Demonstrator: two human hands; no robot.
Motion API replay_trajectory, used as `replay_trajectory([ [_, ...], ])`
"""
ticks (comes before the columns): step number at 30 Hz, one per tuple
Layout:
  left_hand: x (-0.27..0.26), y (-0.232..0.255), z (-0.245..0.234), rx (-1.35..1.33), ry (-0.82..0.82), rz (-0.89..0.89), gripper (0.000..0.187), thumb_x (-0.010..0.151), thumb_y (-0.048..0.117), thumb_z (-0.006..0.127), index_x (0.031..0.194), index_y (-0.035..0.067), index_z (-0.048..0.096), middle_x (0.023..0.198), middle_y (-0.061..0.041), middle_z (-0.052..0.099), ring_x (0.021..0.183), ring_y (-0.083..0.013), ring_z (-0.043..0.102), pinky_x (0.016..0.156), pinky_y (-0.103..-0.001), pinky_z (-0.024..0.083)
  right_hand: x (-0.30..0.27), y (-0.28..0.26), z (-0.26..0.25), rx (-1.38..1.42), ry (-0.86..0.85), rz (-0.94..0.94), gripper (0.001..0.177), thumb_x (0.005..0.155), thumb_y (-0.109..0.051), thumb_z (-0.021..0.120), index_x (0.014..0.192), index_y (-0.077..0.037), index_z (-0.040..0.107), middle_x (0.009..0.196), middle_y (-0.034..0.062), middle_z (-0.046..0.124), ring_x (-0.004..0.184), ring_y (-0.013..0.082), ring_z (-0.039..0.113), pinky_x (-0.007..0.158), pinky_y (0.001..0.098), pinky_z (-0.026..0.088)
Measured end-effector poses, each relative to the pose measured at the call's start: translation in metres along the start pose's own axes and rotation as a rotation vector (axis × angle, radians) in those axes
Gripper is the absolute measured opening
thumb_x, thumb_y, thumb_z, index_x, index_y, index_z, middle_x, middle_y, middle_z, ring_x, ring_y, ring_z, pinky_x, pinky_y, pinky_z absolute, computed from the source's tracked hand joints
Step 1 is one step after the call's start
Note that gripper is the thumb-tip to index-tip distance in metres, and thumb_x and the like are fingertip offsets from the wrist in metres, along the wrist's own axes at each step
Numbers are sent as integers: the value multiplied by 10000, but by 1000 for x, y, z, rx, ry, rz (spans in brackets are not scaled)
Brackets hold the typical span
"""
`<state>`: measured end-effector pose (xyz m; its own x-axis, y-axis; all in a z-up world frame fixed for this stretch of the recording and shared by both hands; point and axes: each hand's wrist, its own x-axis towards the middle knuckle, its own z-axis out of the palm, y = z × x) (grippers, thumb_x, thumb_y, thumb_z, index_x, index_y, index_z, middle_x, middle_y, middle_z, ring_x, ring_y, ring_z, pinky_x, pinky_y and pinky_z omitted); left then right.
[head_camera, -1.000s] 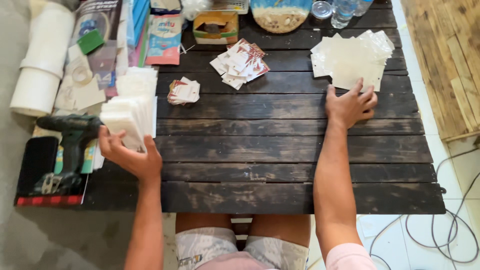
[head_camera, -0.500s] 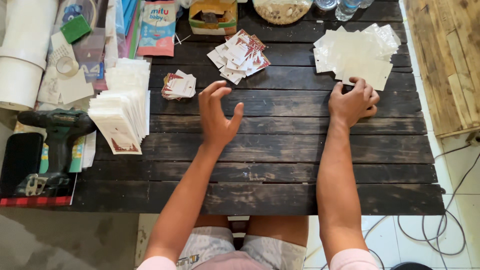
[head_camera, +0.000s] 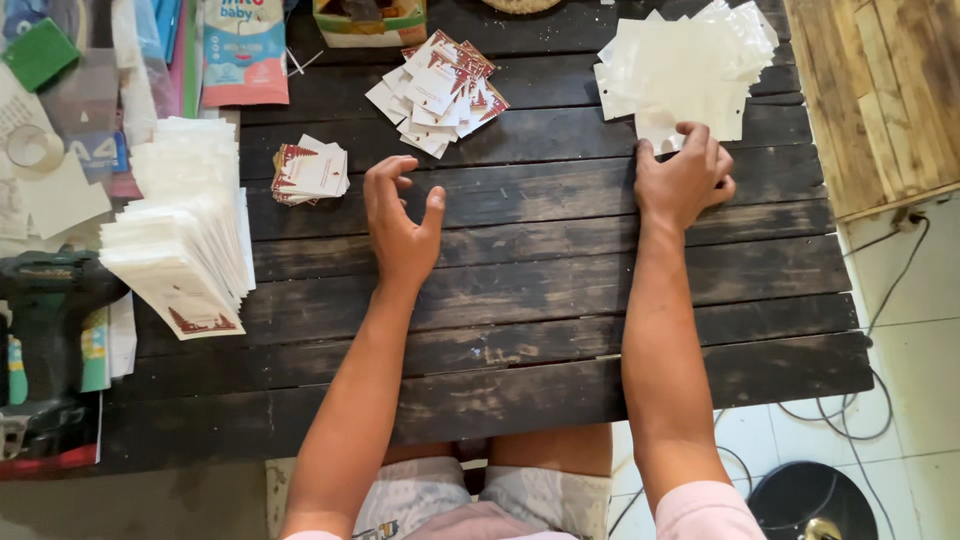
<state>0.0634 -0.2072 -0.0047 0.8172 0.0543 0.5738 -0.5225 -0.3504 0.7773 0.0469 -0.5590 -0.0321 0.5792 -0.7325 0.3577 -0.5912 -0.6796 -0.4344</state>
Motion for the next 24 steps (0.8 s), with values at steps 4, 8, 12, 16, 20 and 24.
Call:
replay_trajectory([
  [4, -2, 0, 3, -3, -18, -1, 377, 866, 169, 757, 1209, 124, 607, 1185, -69, 600, 922, -264, 618, 727, -351, 505, 6, 11, 10, -16, 4, -45, 409, 795, -414, 798, 1133, -283, 608, 1111, -66, 622, 1226, 215, 487, 1011, 612, 319],
  [8, -6, -1, 6, -25, -23, 1, 373, 861, 178, 759, 1199, 131, 609, 1172, -67, 601, 920, -266, 612, 751, -370, 513, -4, -10, -18, -22, 0, -19, 716, 785, -448, 894, 1358, -213, 533, 1354, 84, 515, 1318, 329, 407, 1039, 638, 330],
  [12, -5, 3, 4, -56, -28, -62, 349, 887, 165, 733, 1205, 144, 591, 1164, -46, 583, 936, -238, 599, 770, -359, 507, -9, -21, -29, -31, -117, 27, 938, 821, -492, 906, 1534, -159, 396, 1521, 156, 459, 1435, 364, 320, 1114, 655, 240],
  [16, -6, -2, 5, -55, -32, -59, 354, 888, 190, 733, 1208, 142, 589, 1163, -52, 582, 948, -244, 606, 774, -363, 511, -4, -15, -23, -9, -65, 32, 955, 758, -453, 957, 1496, -170, 422, 1422, 139, 520, 1369, 376, 386, 1091, 650, 284],
  [20, -6, -5, 4, -56, -45, -61, 368, 889, 195, 739, 1221, 149, 588, 1165, -49, 581, 956, -244, 613, 775, -367, 515, 4, 2, -4, 102, 121, -3, 833, 706, -405, 985, 1374, -253, 512, 1261, 54, 547, 1229, 345, 485, 966, 645, 410],
  [24, -9, -11, 6, -59, -75, -71, 413, 878, 214, 763, 1247, 146, 590, 1176, -51, 604, 969, -245, 640, 779, -362, 535, -8, -12, -3, 591, 179, -352, 610, 792, -201, 898, 1308, -63, 604, 1154, 257, 616, 1132, 498, 590, 971, 583, 440],
])
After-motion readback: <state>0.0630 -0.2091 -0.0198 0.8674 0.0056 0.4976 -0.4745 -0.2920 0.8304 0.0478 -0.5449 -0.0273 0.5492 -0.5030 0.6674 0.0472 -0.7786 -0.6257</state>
